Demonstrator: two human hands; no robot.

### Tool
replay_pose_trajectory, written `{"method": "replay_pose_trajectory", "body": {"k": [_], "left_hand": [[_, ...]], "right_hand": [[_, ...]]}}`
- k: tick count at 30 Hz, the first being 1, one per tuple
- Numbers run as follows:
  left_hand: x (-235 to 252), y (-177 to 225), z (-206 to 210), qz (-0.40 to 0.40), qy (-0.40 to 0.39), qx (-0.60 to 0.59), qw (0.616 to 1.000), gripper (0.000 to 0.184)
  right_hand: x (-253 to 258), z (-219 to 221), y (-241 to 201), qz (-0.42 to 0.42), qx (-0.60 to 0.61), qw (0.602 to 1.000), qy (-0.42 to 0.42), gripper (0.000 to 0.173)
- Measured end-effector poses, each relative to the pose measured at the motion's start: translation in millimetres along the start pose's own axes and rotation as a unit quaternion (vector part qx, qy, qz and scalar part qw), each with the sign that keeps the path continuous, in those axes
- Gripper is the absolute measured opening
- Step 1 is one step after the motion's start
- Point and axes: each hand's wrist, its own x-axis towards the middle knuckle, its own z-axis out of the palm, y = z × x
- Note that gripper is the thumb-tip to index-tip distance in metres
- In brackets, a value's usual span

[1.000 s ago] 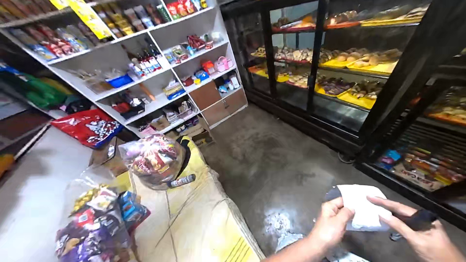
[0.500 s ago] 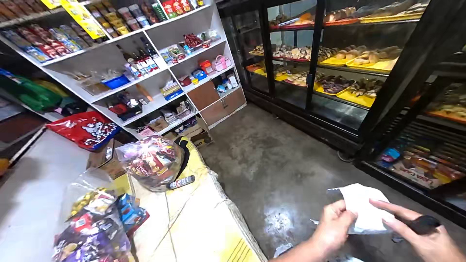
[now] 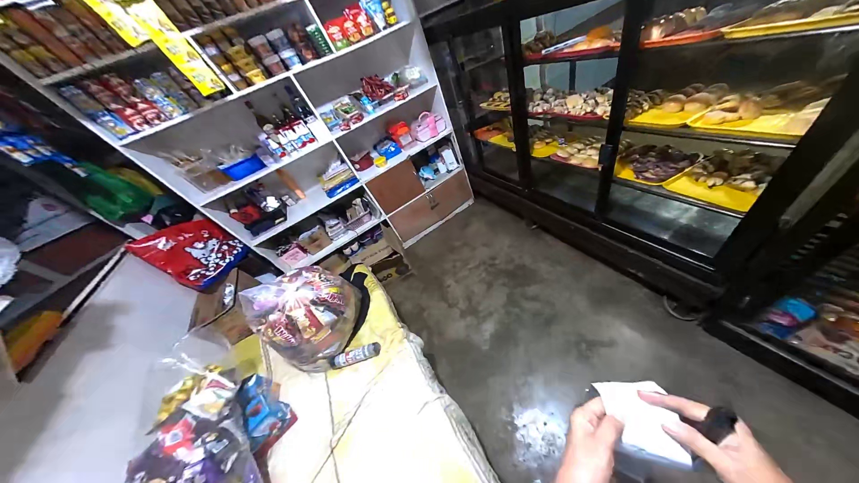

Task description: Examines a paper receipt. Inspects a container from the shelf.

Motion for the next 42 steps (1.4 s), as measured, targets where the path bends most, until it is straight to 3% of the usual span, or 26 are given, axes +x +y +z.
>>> {"method": "replay_pose_trajectory", "body": {"k": [6,12,18,26,35,42], "left_hand": [[32.2,10.0,-35.4,0.001,0.041,-0.026,0.999,0.023],[93.3,17.1,-49.8,-0.019,0.067,-0.013,0.997,0.021],[189.8,36.6,-64.0,-0.015,0.113,-0.018,0.993,0.022],[314.2,122.4,-97.6,0.028,0.167,-0.023,0.985,0.024],[417.1,162.1,-217.0,0.043,0.207,-0.038,0.977,0.023],[495.1,238.8,-340.3,0.079,0.173,-0.014,0.982,0.024]], "right_hand": [[53.1,26.5,9.5,0.012,-0.013,0.999,-0.036,0.032],[121.1,20.2,22.9,0.043,-0.034,0.997,-0.054,0.031],[233.8,13.1,35.7,0.065,-0.030,0.994,-0.084,0.031],[410.3,26.4,15.6,0.054,0.031,0.984,-0.165,0.030],[575.9,118.3,39.0,0.071,0.084,0.969,-0.219,0.029],[695.0,215.9,22.5,0.084,0.120,0.960,-0.240,0.029]]}}
